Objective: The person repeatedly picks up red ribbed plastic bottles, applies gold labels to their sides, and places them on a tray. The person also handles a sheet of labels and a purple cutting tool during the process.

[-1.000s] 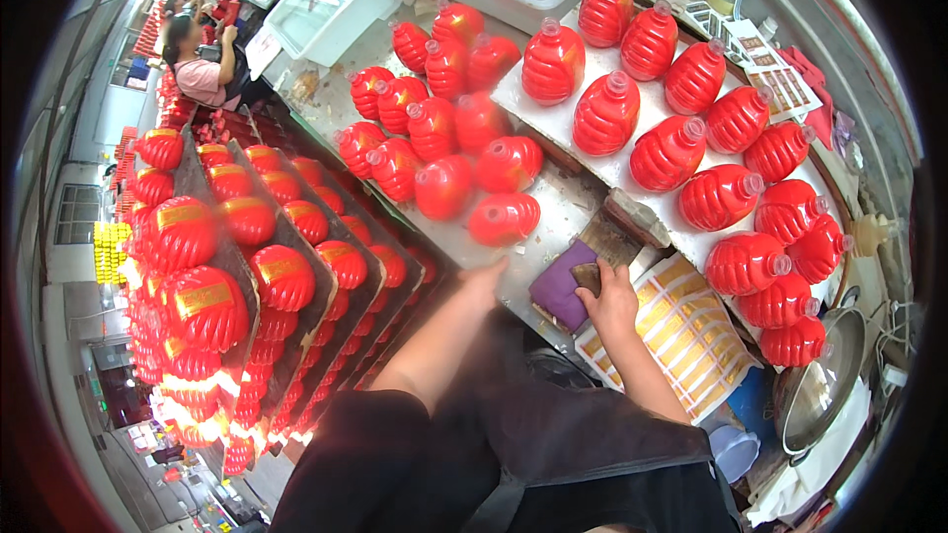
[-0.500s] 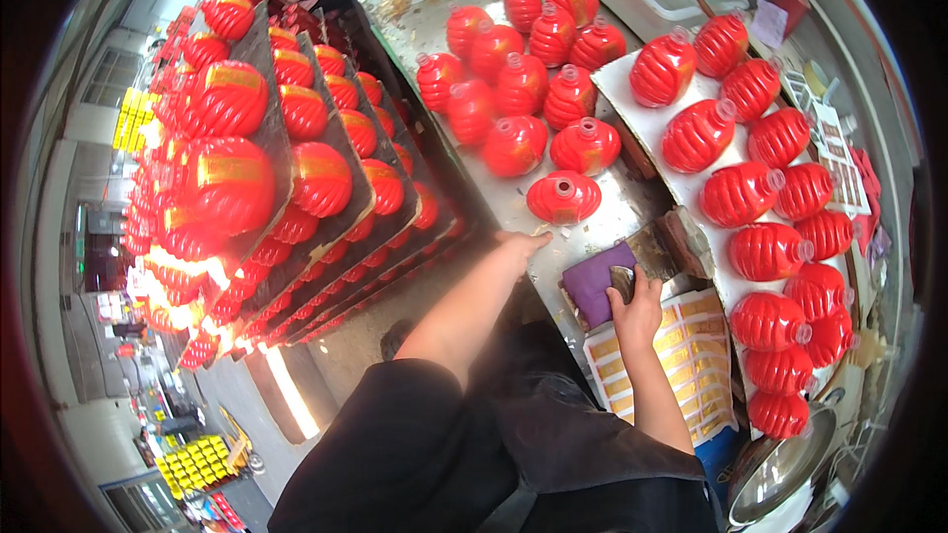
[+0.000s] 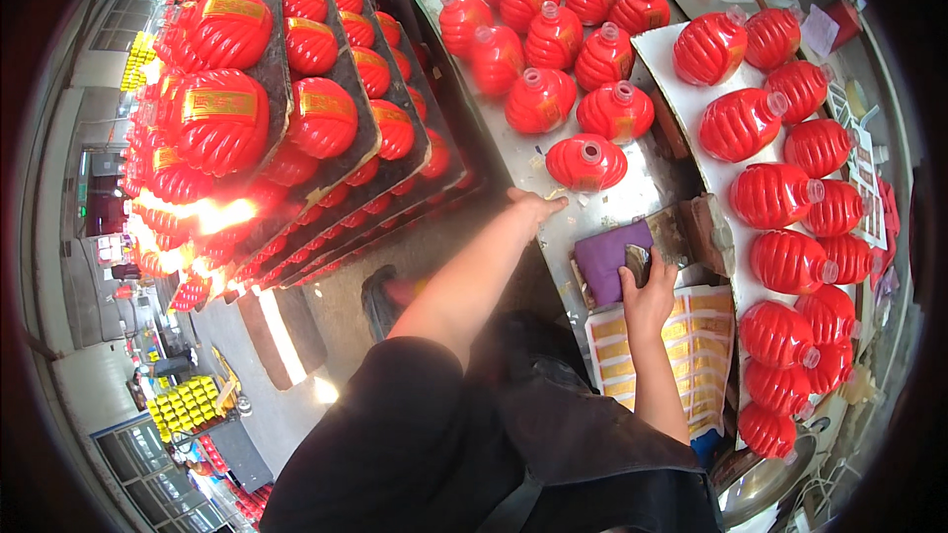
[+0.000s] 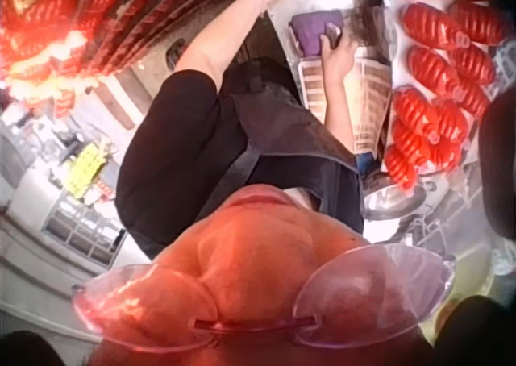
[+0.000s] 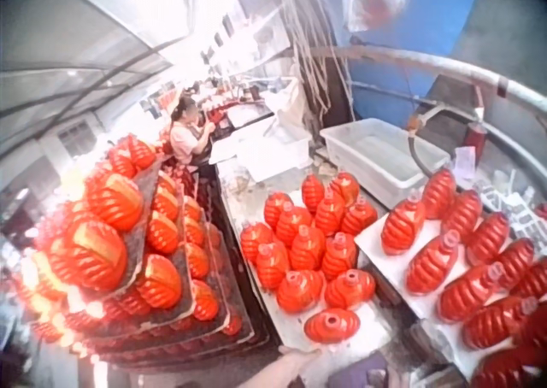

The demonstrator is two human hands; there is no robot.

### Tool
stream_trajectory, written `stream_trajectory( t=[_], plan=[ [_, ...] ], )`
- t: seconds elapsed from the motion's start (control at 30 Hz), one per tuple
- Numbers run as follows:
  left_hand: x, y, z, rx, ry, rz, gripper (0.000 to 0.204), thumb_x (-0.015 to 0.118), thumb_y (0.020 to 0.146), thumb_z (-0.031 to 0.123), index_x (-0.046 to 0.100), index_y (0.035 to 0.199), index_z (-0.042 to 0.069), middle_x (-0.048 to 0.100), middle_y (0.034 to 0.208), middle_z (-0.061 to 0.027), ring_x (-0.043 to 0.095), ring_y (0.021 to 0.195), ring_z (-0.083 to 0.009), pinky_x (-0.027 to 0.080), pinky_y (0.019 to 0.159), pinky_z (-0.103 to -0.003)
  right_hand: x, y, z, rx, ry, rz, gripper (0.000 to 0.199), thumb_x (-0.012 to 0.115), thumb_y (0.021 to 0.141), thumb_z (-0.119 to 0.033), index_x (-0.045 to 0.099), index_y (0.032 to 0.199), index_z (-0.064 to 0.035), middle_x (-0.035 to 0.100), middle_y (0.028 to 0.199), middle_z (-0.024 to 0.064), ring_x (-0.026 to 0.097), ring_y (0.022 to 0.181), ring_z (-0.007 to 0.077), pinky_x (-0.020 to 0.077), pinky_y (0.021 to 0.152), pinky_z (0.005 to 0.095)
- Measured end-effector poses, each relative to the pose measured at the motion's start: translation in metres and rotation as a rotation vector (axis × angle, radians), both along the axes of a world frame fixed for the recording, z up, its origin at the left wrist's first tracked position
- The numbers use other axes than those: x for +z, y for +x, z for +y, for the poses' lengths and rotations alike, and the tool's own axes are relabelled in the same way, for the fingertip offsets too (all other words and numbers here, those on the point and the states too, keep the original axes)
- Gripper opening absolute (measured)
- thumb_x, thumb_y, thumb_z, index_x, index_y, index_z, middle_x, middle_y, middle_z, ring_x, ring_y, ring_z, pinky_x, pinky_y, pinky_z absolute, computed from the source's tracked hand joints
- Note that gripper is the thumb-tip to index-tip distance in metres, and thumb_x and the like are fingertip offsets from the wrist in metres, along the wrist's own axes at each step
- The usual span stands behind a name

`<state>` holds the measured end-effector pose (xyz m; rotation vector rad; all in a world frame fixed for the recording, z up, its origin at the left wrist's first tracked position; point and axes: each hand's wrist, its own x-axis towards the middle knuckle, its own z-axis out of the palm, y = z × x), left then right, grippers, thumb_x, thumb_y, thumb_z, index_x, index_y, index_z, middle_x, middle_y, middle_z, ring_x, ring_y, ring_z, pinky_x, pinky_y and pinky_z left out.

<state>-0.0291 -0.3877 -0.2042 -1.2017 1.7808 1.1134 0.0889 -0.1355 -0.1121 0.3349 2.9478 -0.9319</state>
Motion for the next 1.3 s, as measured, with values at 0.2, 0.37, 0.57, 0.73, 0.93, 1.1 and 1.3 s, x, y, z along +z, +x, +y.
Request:
stream_trajectory(
  t=[0.2, 0.37, 0.57, 0.73, 0.93, 1.1, 1.3],
  plan=[
    [-0.002, 0.0, -0.003, 0.011, 0.02, -0.025, 0.13, 0.091, 0.074, 0.046, 0.002, 0.155, -0.004, 0.027, 0.159, -0.0295, 0.036, 0.144, -0.0422, 0.039, 0.111, -0.059, 0.003, -0.002, -0.002, 0.005, -0.002, -0.007, 0.065, 0.083, 0.081, -0.03, 0.058, 0.136, -0.0062, 0.055, 0.11, 0.0182, 0.062, 0.099, 0.0414, 0.0543, 0.082, 0.0491],
    [-0.014, 0.0, -0.006, 0.046, 0.072, -0.05, 0.128, 0.092, 0.074, 0.043, 0.003, 0.155, -0.003, 0.027, 0.16, -0.0283, 0.036, 0.144, -0.0417, 0.035, 0.113, -0.058, 0.005, -0.003, -0.001, 0.004, -0.004, -0.02, 0.064, 0.083, 0.081, -0.03, 0.057, 0.135, -0.0055, 0.056, 0.111, 0.0181, 0.062, 0.102, 0.0416, 0.0544, 0.083, 0.0491],
    [-0.008, 0.004, -0.003, 0.038, -0.018, 0.127, 0.136, 0.092, 0.075, 0.043, -0.005, 0.159, -0.002, 0.025, 0.164, -0.0251, 0.032, 0.148, -0.0432, 0.03, 0.111, -0.071, 0.002, -0.003, -0.002, -0.006, 0.024, -0.007, 0.062, 0.083, 0.081, -0.029, 0.058, 0.133, -0.0063, 0.057, 0.116, 0.0183, 0.062, 0.105, 0.0412, 0.0541, 0.086, 0.0488],
    [0.017, -0.006, 0.009, 0.019, -0.05, -0.01, 0.143, 0.095, 0.07, 0.04, -0.009, 0.157, -0.004, 0.017, 0.164, -0.0279, 0.034, 0.146, -0.042, 0.038, 0.116, -0.053, 0.004, -0.004, -0.003, 0.0, 0.066, 0.006, 0.061, 0.085, 0.08, -0.027, 0.059, 0.131, -0.0072, 0.059, 0.113, 0.018, 0.062, 0.105, 0.0398, 0.053, 0.088, 0.0482],
    [0.04, -0.005, 0.009, 0.036, -0.042, 0.087, 0.134, 0.097, 0.066, 0.033, 0.002, 0.155, 0.002, 0.029, 0.155, -0.027, 0.045, 0.139, -0.0352, 0.047, 0.11, -0.041, -0.011, -0.005, 0.01, 0.216, 0.115, 0.074, 0.058, 0.081, 0.085, -0.021, 0.06, 0.136, -0.0048, 0.056, 0.111, 0.0165, 0.059, 0.101, 0.0356, 0.0495, 0.09, 0.0425],
    [-0.003, 0.064, -0.024, 0.312, 0.335, 0.591, 0.116, 0.082, 0.085, 0.038, 0.002, 0.159, -0.001, 0.028, 0.159, -0.0279, 0.031, 0.148, -0.036, 0.027, 0.122, -0.043, -0.016, -0.012, 0.016, 0.232, 0.257, 0.012, 0.058, 0.075, 0.092, -0.025, 0.055, 0.144, -0.0057, 0.055, 0.115, 0.0189, 0.058, 0.106, 0.037, 0.0473, 0.095, 0.0417],
    [-0.16, 0.34, -0.214, 0.441, 0.131, 0.437, 0.053, 0.064, 0.098, 0.033, 0.052, 0.138, 0.0, 0.066, 0.118, -0.0131, 0.061, 0.103, -0.0258, 0.048, 0.089, -0.04, 0.021, 0.047, -0.081, 0.11, 0.293, 0.349, 0.034, 0.058, 0.103, -0.016, 0.062, 0.135, -0.0064, 0.063, 0.123, 0.0187, 0.062, 0.114, 0.0365, 0.049, 0.098, 0.0412]
  ],
)
